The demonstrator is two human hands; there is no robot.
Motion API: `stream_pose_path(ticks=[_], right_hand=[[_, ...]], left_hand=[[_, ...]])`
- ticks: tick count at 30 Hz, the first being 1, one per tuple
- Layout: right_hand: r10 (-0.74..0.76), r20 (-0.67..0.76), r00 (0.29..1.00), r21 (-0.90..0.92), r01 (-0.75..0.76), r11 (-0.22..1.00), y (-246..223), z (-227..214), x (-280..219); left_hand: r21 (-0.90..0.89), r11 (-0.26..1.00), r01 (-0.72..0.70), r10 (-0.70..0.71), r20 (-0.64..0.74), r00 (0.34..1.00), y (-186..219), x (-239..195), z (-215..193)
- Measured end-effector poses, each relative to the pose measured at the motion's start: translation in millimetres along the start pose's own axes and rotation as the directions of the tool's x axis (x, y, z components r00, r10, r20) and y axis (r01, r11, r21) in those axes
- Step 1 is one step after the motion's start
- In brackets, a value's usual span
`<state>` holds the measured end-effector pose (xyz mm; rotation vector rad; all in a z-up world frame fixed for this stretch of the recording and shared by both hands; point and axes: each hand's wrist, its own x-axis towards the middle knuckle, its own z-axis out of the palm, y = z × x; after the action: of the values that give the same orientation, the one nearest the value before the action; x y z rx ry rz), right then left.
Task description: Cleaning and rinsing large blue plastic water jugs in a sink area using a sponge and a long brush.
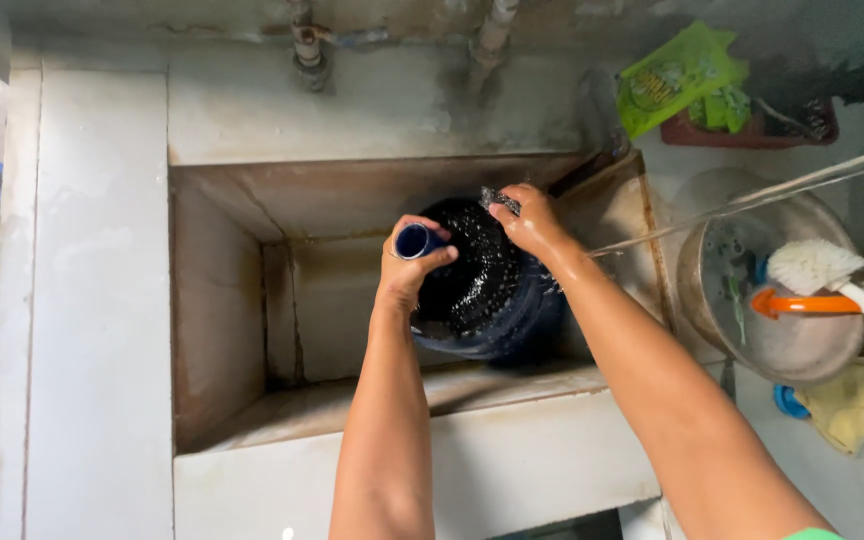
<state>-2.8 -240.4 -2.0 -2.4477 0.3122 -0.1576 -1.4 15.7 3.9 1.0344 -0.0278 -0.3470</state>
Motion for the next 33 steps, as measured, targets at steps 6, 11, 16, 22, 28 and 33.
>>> stream_pose_path(ticks=[6, 11, 16, 22, 28, 33], right_hand=[[-0.142, -0.067, 0.988, 0.239, 0.154, 0.959, -45.6, -4.7, -121.8], [-0.161, -0.060, 0.985, 0.089, 0.166, 0.982, -7.7, 21.0, -15.5], [-0.216, -0.011, 0.976, 0.105, 0.216, 0.971, -61.3, -4.1, -63.4], [-0.453, -0.112, 0.885, 0.119, 0.464, 0.878, -39.3, 6.9, -97.1], [0.387, -0.034, 0.921, -0.052, -0.389, 0.920, -2.5, 72.4, -65.0], [-0.441, -0.298, 0.847, -0.115, 0.427, 0.897, -149.0, 76.4, -74.1]], left_hand=[[-0.023, 0.971, -0.240, 0.157, -0.691, 0.705, -40.9, 16.7, 2.2], [-0.107, 0.990, -0.092, 0.062, -0.257, 0.964, -12.1, 5.7, -11.5], [-0.028, 0.998, -0.057, 0.052, -0.150, 0.987, -13.7, 3.6, -18.5], [-0.105, 0.975, -0.194, 0.049, -0.754, 0.655, -49.3, 28.1, -53.9], [-0.125, 0.989, -0.074, 0.003, -0.493, 0.870, -50.4, 38.8, -108.9], [-0.209, 0.976, 0.057, -0.199, -0.763, 0.615, -86.2, 35.1, -134.5]])
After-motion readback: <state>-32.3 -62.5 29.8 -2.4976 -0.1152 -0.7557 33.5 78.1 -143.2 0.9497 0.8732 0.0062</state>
